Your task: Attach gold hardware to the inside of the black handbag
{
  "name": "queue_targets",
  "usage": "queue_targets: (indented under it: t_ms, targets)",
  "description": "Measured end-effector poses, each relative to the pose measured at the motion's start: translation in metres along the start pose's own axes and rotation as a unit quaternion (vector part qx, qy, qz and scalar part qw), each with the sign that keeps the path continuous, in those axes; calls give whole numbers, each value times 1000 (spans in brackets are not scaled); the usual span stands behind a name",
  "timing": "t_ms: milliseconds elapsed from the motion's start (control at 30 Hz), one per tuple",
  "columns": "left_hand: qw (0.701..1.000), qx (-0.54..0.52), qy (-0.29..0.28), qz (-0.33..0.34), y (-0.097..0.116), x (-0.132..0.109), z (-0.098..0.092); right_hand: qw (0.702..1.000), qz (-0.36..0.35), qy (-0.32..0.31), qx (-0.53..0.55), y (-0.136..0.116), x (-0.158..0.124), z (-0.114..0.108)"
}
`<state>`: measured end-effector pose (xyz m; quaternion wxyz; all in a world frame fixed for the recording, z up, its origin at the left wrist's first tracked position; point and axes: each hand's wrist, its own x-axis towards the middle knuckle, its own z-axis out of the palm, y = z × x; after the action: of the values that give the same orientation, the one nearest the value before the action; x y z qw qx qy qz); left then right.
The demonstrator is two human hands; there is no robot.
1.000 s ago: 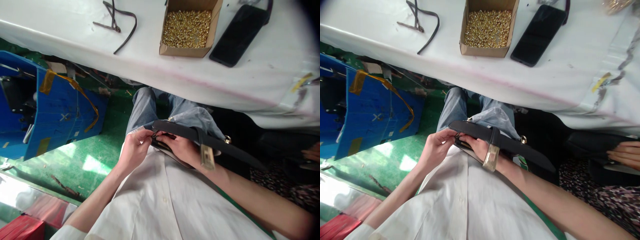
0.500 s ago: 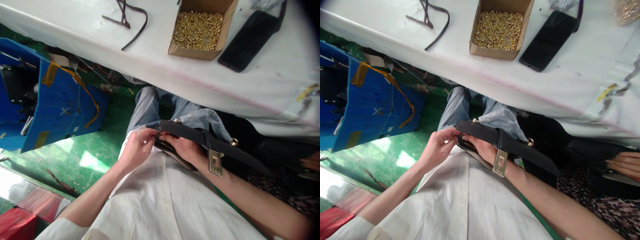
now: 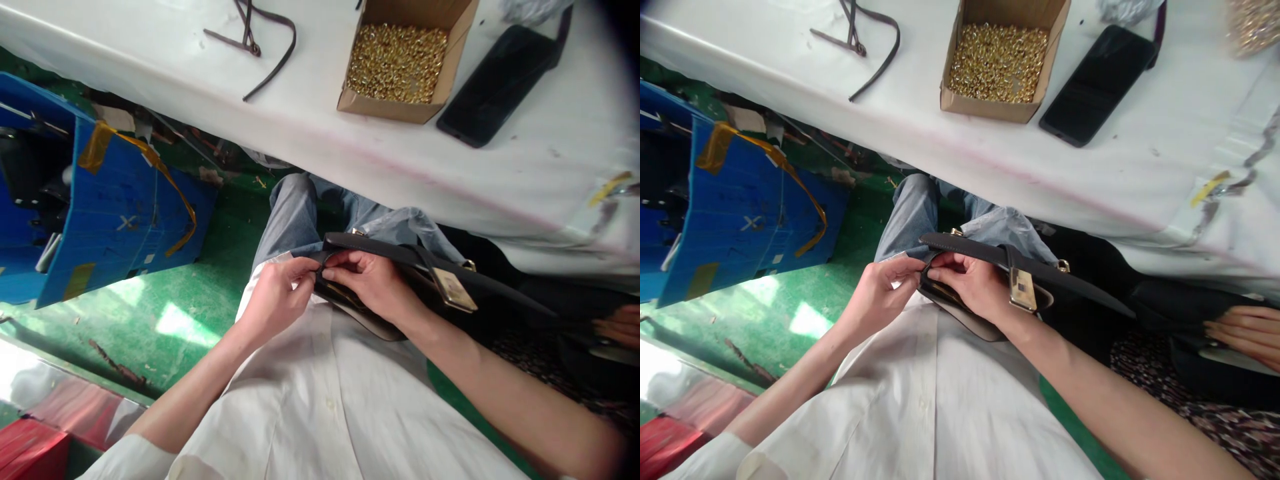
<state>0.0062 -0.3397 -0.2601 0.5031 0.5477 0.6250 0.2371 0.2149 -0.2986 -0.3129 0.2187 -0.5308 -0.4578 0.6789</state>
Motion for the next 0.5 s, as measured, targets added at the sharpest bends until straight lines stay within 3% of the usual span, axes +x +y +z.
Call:
queue_targets:
  t_ms: [133,233,333,500]
  targets:
    - [998,-48,5,-31,-5,1,3,991,-58,28,-121,-16,-10,1]
    - [997,-70,12,-42,-7,1,6,954,-157,59,-248,-23,-25,4]
    - [993,-108,13,-45,-7,0,7,920,-233,50,-312,-24,-41,6]
    - [993,-107,31,-49,-6,0,8,881,-265,16,-392,-20,-48,8]
